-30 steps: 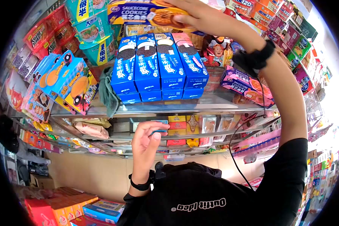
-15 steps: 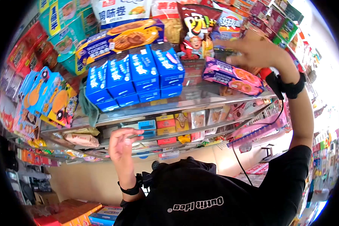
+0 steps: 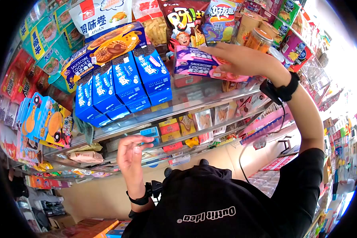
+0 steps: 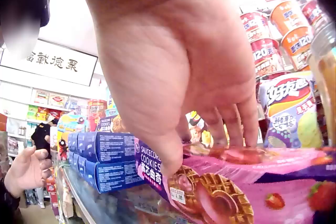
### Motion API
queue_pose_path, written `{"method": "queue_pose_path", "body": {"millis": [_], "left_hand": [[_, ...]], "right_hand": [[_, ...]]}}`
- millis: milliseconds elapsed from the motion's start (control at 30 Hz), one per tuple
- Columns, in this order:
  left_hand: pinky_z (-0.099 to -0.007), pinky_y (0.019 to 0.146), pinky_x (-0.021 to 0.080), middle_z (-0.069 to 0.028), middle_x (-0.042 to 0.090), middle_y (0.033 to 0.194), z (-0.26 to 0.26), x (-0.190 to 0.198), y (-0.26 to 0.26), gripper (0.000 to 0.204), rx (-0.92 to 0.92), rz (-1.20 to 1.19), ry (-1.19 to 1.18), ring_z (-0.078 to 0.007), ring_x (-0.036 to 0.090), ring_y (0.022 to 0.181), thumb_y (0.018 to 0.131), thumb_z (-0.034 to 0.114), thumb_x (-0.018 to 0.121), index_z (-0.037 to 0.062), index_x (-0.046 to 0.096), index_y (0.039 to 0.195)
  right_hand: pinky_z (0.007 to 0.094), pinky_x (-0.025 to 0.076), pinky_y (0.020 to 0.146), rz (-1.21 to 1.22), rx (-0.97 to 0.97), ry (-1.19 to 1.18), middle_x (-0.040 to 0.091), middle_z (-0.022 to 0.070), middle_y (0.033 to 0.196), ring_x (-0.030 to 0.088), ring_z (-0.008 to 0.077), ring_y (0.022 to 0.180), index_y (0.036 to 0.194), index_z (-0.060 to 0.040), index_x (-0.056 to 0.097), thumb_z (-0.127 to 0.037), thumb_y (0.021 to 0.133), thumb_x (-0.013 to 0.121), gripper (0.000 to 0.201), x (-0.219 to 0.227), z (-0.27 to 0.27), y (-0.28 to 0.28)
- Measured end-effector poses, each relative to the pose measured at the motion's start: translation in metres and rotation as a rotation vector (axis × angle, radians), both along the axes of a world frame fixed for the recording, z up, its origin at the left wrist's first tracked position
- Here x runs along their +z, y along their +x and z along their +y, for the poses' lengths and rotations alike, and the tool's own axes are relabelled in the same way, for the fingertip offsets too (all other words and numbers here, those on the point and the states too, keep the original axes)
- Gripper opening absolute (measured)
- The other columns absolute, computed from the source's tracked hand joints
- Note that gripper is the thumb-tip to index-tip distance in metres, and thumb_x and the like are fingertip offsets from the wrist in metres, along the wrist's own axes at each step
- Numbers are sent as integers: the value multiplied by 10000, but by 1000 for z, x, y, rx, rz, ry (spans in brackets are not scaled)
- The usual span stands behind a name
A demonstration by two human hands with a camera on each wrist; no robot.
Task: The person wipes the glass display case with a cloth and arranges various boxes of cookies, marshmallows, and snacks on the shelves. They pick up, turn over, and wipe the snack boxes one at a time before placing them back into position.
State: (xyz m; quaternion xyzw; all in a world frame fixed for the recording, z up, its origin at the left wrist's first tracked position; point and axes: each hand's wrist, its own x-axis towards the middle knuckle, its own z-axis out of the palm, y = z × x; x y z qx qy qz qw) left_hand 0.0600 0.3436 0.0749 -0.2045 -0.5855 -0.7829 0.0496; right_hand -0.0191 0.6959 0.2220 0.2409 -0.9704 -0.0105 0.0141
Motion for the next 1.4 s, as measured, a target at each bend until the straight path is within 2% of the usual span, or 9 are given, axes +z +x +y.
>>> {"method": "queue_pose_path", "body": {"millis": [267, 367, 500, 700, 933, 1000, 1033, 1100, 1400], "left_hand": [[-372, 786, 540, -148, 609, 977, 8, -7, -1, 242, 11, 13, -36, -254, 640, 935, 973, 206, 507, -16, 520, 1070], [-377, 792, 537, -150, 611, 978, 25, -7, 0, 227, -21, 1, -55, -254, 639, 928, 969, 198, 511, -12, 529, 1053], [-358, 801, 532, -129, 610, 974, 58, -11, -5, 159, -305, 71, -137, -220, 632, 899, 963, 124, 514, -15, 564, 1022], [-293, 864, 498, -78, 640, 1030, 153, -59, -19, 257, -755, -121, -548, -142, 629, 978, 915, 99, 624, -5, 569, 1144], [-271, 830, 494, -95, 651, 1034, 292, -156, -81, 283, -442, -19, -465, -128, 629, 939, 879, 157, 677, -2, 601, 1102], [-281, 862, 482, -40, 655, 993, 319, -173, -124, 252, -356, -109, -844, -126, 606, 919, 866, 133, 649, 12, 639, 1087], [-317, 895, 472, -65, 665, 1050, 331, -197, -148, 291, -327, -152, -719, -168, 613, 958, 887, 224, 633, 0, 657, 1072], [-350, 927, 460, -93, 657, 1110, 353, -251, -207, 371, -151, 271, -756, -222, 605, 1030, 901, 309, 620, 10, 645, 1119], [-371, 961, 438, -101, 642, 1148, 370, -190, -170, 457, 20, 171, -948, -253, 586, 1079, 902, 404, 610, 22, 637, 1153]], "right_hand": [[362, 468, 925, 151, 168, -179, 596, 135, 1226, 583, 289, 1112, 1307, -71, 537, -146, 921, 591, 397, 16, -9, 23], [396, 482, 880, -1, 26, -371, 645, 152, 1088, 609, 323, 1038, 1161, -44, 627, -277, 932, 590, 329, 29, 3, 78], [393, 490, 885, -74, -101, -187, 648, 137, 1104, 610, 310, 1056, 1164, -68, 637, -300, 905, 617, 349, 8, 41, 160], [413, 480, 898, -330, -388, -521, 647, 199, 1096, 613, 359, 1008, 1187, -15, 603, -307, 943, 565, 382, -94, 89, 236], [375, 507, 865, -455, -582, -939, 659, 170, 1116, 649, 301, 982, 1217, -48, 604, -303, 936, 591, 379, -196, 97, 313], [363, 513, 862, -465, -661, -966, 666, 166, 1104, 657, 288, 983, 1211, -43, 607, -282, 934, 597, 366, -200, 103, 331], [360, 513, 861, -446, -695, -965, 668, 163, 1102, 657, 290, 984, 1209, -40, 608, -276, 933, 597, 363, -203, 108, 340], [366, 513, 854, -412, -765, -996, 668, 167, 1097, 657, 295, 982, 1201, -38, 613, -263, 929, 601, 353, -201, 121, 358], [349, 532, 723, -199, -946, -992, 676, 171, 1059, 674, 295, 899, 1161, -14, 629, -182, 906, 622, 305, -200, 162, 402]]}}
